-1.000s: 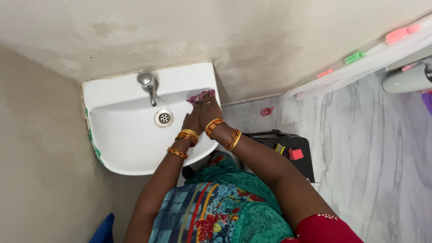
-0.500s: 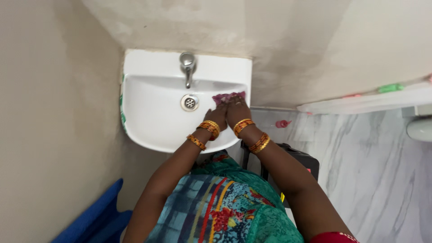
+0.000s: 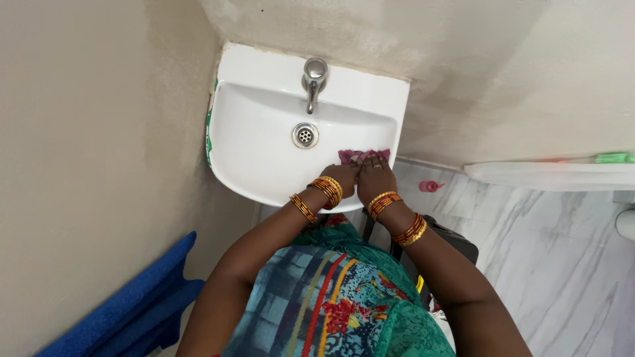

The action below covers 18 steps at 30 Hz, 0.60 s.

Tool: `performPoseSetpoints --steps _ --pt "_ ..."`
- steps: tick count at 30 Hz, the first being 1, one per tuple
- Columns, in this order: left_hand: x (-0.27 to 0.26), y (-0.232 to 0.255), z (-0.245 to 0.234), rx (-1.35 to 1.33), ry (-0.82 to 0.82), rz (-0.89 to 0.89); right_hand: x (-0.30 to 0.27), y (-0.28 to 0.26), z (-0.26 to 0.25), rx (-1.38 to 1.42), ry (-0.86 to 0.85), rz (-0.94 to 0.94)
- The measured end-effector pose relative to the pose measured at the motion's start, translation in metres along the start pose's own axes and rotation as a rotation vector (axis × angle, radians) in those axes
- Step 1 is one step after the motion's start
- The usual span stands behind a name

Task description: The person scrubs a white wall-mounted sink using a purple cloth. They wipe the basin, the faucet, and the surrounding edges repeatedly. The person rinses the cloth under the running tap multiple times to clean it before continuing to wipe the sink surfaces.

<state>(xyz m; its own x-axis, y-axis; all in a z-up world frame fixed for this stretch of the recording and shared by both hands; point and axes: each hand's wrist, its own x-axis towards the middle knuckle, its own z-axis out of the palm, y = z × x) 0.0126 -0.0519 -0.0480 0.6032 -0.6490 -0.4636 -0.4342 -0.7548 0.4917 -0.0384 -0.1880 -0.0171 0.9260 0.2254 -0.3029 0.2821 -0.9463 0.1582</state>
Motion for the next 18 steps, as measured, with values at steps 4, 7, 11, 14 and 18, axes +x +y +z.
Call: performPoseSetpoints --steps 4,7,11,14,18 --pt "-0.013 0.001 -0.003 0.032 -0.015 0.016 -0.009 -0.010 -0.007 0.018 -0.093 -0.002" --pt "-0.018 0.000 -0.003 0.073 -0.063 0.021 -0.016 -0.012 -0.005 -0.008 -0.076 -0.040" --pt "-0.027 -0.005 -0.001 0.107 -0.086 0.057 -0.025 -0.021 -0.006 0.027 -0.071 -0.064" --pt "-0.035 -0.003 -0.004 0.130 -0.125 0.044 -0.029 -0.026 -0.013 0.064 -0.093 -0.077" --pt "-0.046 -0.004 -0.009 0.137 -0.153 0.042 -0.034 -0.037 -0.019 0.093 -0.119 -0.070"
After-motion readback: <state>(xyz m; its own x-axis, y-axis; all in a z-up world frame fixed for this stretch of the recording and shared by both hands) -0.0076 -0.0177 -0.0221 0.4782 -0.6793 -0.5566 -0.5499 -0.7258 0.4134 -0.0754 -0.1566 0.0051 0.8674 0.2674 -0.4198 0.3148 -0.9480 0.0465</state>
